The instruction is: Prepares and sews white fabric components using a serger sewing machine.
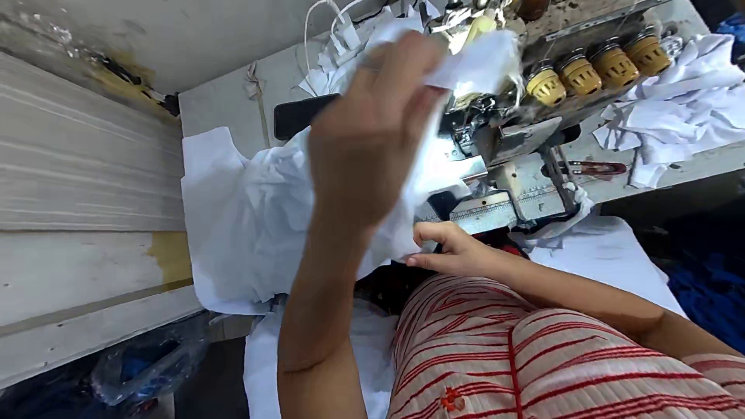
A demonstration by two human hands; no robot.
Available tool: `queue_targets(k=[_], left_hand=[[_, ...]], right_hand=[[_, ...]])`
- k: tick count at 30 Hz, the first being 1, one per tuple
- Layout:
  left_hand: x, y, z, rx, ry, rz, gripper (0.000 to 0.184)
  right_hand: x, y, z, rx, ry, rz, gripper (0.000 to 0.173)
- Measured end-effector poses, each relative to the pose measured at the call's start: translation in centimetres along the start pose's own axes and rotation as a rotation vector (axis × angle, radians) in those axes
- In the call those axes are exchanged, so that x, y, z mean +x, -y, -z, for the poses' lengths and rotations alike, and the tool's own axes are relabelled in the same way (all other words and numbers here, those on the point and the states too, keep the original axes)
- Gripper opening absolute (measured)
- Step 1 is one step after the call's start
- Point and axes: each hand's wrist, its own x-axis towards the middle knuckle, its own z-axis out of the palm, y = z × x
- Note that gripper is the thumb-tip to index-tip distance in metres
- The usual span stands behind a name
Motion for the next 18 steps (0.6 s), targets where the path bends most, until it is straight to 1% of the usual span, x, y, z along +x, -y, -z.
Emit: queue_targets(k=[2, 3, 5, 7, 8, 9, 10, 11, 13, 14, 15, 16, 18], left_hand=[[-1.5, 3.4, 2.9, 0.106, -0.064, 0.068, 0.026], [-2.8, 5.1, 4.2, 0.157, -0.064, 0.148, 0.028], [-6.3, 8.8, 5.7, 0.231, -0.030, 0.370, 0.034], [-10.4, 12.0, 5.7, 0.236, 0.063, 0.660, 0.039], [-12.1, 12.9, 5.3, 0.215, 0.143, 0.808, 0.042], [-13.6, 13.4, 4.6, 0.194, 0.212, 0.892, 0.046], [-14.8, 13.2, 3.6, 0.174, 0.227, 0.895, 0.047], [-15.6, 12.7, 2.4, 0.161, 0.210, 0.834, 0.044], [-16.0, 11.4, -0.6, 0.080, 0.153, 0.625, 0.029], [-15.8, 11.1, -2.1, 0.017, 0.131, 0.530, 0.023], [-15.5, 10.9, -3.5, -0.034, 0.137, 0.458, 0.022], [-15.2, 11.0, -4.7, -0.057, 0.160, 0.417, 0.025], [-14.2, 11.4, -6.3, -0.003, 0.248, 0.443, 0.027]], right_hand=[[-0.1, -0.3, 0.4, 0.112, 0.061, -0.075, 0.021], [-0.3, -0.4, 1.0, 0.163, 0.078, -0.114, 0.019], [-0.9, -1.0, 2.2, 0.237, 0.107, -0.182, 0.015], [-1.7, -1.6, 3.2, 0.253, 0.129, -0.226, 0.013], [-2.2, -1.9, 3.5, 0.244, 0.142, -0.231, 0.015], [-2.6, -2.1, 3.8, 0.234, 0.161, -0.234, 0.018], [-2.9, -2.1, 4.0, 0.229, 0.176, -0.243, 0.020], [-3.2, -2.0, 4.1, 0.235, 0.189, -0.256, 0.020], [-3.7, -1.5, 4.2, 0.249, 0.221, -0.276, 0.018], [-3.9, -1.2, 4.4, 0.252, 0.248, -0.280, 0.019], [-4.1, -0.8, 4.7, 0.244, 0.274, -0.277, 0.022], [-4.2, -0.4, 5.0, 0.224, 0.296, -0.273, 0.025], [-4.6, 0.4, 5.7, 0.189, 0.334, -0.259, 0.030]])
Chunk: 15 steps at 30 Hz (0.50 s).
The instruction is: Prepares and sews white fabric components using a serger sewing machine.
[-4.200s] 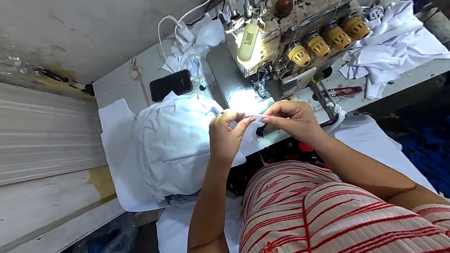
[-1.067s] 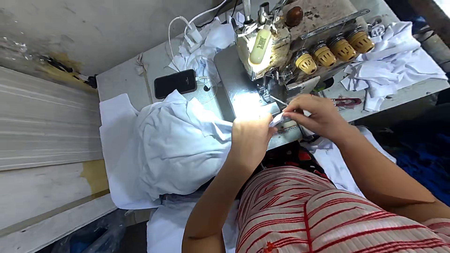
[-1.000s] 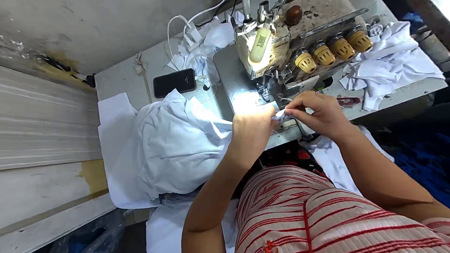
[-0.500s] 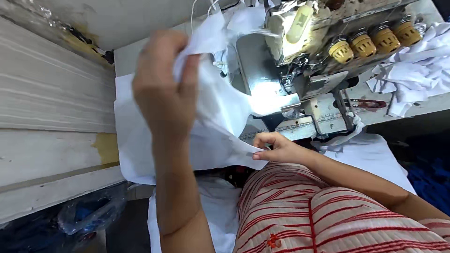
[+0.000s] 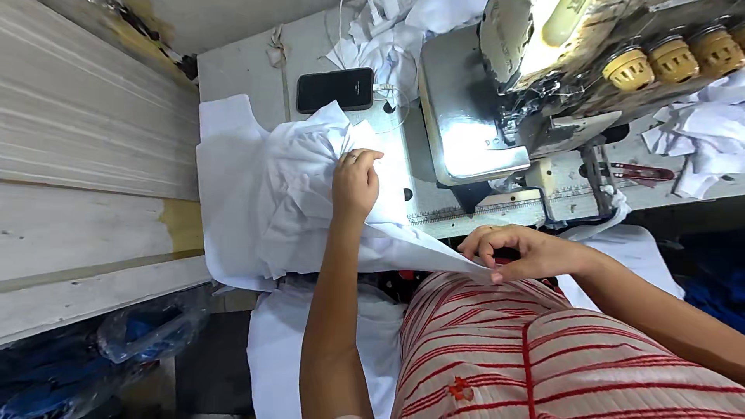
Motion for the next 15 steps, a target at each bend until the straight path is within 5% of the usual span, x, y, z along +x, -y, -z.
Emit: queue_targets(k=[4, 10, 15], left_hand=[[2.2, 0.6, -0.8, 0.145, 0.155, 0.234, 0.041], [2.7, 1.0, -0.8, 0.017, 0.068, 0.247, 0.021], [2.3, -4.3, 1.3, -0.217, 0.081, 0.218, 0.023]], right_hand=[[-2.2, 1.0, 1.0, -0.036, 0.031, -0.064, 0.019], [-4.4, 1.8, 2.1, -0.252, -0.030, -0.179, 0.025], [-4.5, 3.9, 4.0, -0.356, -0.294, -0.020, 0.022]])
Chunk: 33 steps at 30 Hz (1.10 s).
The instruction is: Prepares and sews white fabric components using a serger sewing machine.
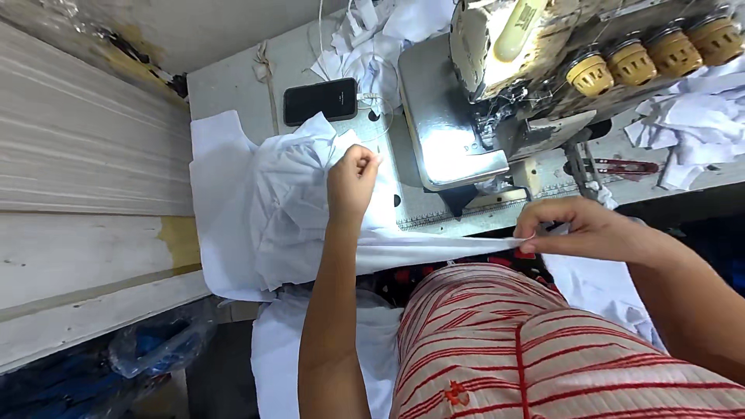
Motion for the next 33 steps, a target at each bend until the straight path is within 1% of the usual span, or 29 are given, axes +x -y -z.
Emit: queue_targets(k=[3, 5, 7, 8, 12, 14, 16, 18, 20, 21, 22, 23, 24, 25, 26, 27, 30, 31, 33], left_hand=[[-1.9, -4.9, -0.4, -0.289, 0.159, -0.063, 0.013], [-3.2, -7.3, -1.1, -0.443, 0.284, -0.084, 0.008], [-3.6, -8.2, -1.7, -0.540, 0.370, -0.092, 0.004], [-3.7, -8.2, -1.9, -0.566, 0.387, -0.088, 0.004], [-3.8, -7.4, -1.9, -0.577, 0.369, -0.059, 0.006], [-4.0, -7.3, -1.8, -0.575, 0.353, -0.049, 0.004], [-4.2, -7.4, -2.0, -0.590, 0.353, -0.056, 0.005], [-4.4, -7.4, -2.3, -0.629, 0.374, -0.078, 0.009], [-4.8, -7.3, -2.7, -0.698, 0.406, -0.105, 0.010], [-5.1, -7.2, -2.9, -0.726, 0.415, -0.113, 0.015], [-5.4, -7.2, -3.2, -0.736, 0.403, -0.121, 0.026], [-5.7, -7.3, -3.6, -0.725, 0.357, -0.125, 0.032], [-6.1, -7.5, -4.1, -0.708, 0.287, -0.121, 0.033], [-6.3, -7.6, -4.6, -0.696, 0.215, -0.121, 0.029], [-6.4, -7.6, -4.9, -0.687, 0.163, -0.120, 0.025], [-6.3, -7.5, -4.9, -0.686, 0.136, -0.118, 0.021], [-6.0, -7.0, -4.1, -0.693, 0.148, -0.146, 0.019], [-6.0, -6.8, -3.8, -0.694, 0.164, -0.157, 0.019], [-6.0, -6.7, -3.5, -0.687, 0.195, -0.173, 0.022]], right_hand=[[1.7, 2.0, -0.3, 0.212, -0.161, 0.163, 0.010], [3.2, 2.7, -1.3, 0.317, -0.207, 0.252, 0.010], [4.4, 2.9, -2.4, 0.402, -0.225, 0.281, 0.010], [4.8, 2.9, -2.7, 0.430, -0.231, 0.279, 0.009], [5.3, 2.5, -3.3, 0.502, -0.239, 0.238, 0.012], [5.5, 2.6, -3.6, 0.491, -0.308, 0.200, 0.013], [5.9, 2.9, -4.0, 0.458, -0.389, 0.176, 0.021], [6.4, 3.2, -4.2, 0.388, -0.447, 0.218, 0.027], [6.7, 3.2, -4.3, 0.297, -0.496, 0.261, 0.028], [6.8, 3.2, -4.3, 0.272, -0.520, 0.265, 0.028], [6.9, 3.2, -4.4, 0.265, -0.540, 0.256, 0.027], [7.0, 3.2, -4.5, 0.276, -0.552, 0.239, 0.027], [7.1, 3.2, -4.6, 0.300, -0.558, 0.222, 0.024], [7.1, 3.1, -4.8, 0.323, -0.549, 0.208, 0.018], [7.1, 2.9, -4.9, 0.341, -0.529, 0.198, 0.013], [7.0, 2.7, -4.9, 0.365, -0.502, 0.191, 0.011], [6.6, 2.2, -4.8, 0.443, -0.429, 0.115, 0.022], [6.4, 2.2, -4.8, 0.453, -0.415, 0.076, 0.022], [6.1, 2.2, -4.8, 0.441, -0.392, 0.033, 0.015]])
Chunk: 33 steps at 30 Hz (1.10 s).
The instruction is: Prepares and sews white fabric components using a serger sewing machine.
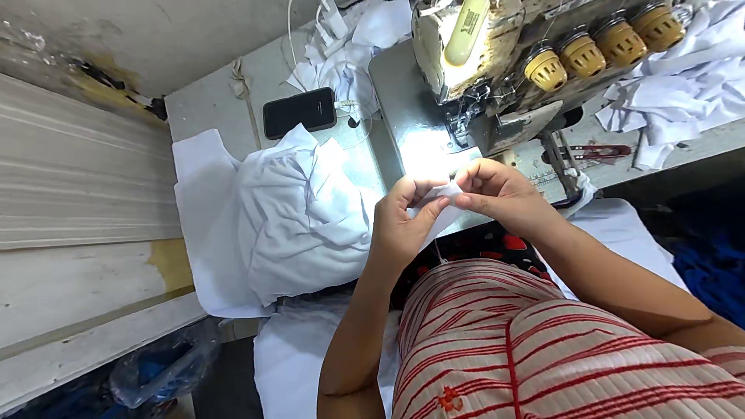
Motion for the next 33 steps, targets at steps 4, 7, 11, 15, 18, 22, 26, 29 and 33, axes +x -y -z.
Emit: queue_targets(k=[4, 7, 11, 15, 18, 22, 26, 29, 33], left_hand=[[0.0, 0.0, 0.1, 0.017, 0.012, 0.009, 0.015], [0.0, 0.0, 0.0, 0.003, -0.037, 0.008, 0.004], [-0.1, -0.1, 0.1, 0.065, -0.038, -0.026, 0.008], [-0.2, -0.4, 0.3, 0.134, -0.028, -0.060, 0.012], [-0.3, -0.2, 0.4, 0.110, -0.063, -0.101, 0.008], [-0.4, 0.0, 0.2, 0.107, -0.077, -0.106, 0.008], [-0.6, -0.2, 0.2, 0.180, -0.083, -0.140, 0.011], [-0.7, -0.4, 0.3, 0.273, -0.114, -0.187, 0.012], [-0.8, -0.3, 0.5, 0.318, -0.141, -0.224, 0.013]], right_hand=[[0.0, 0.0, 0.0, -0.093, 0.006, 0.095, 0.006], [0.3, -0.1, 0.4, -0.264, 0.027, 0.237, 0.005], [0.7, 0.1, 0.5, -0.335, 0.093, 0.308, 0.011], [1.0, -0.1, 0.4, -0.353, 0.112, 0.388, 0.006], [1.1, 0.0, 0.6, -0.403, 0.102, 0.413, 0.008], [1.2, 0.3, 0.5, -0.453, 0.110, 0.376, 0.037], [1.3, 0.6, 0.4, -0.484, 0.134, 0.330, 0.036], [1.4, 0.5, 0.5, -0.505, 0.121, 0.370, 0.017], [1.4, 0.4, 0.6, -0.486, 0.089, 0.356, 0.012]])
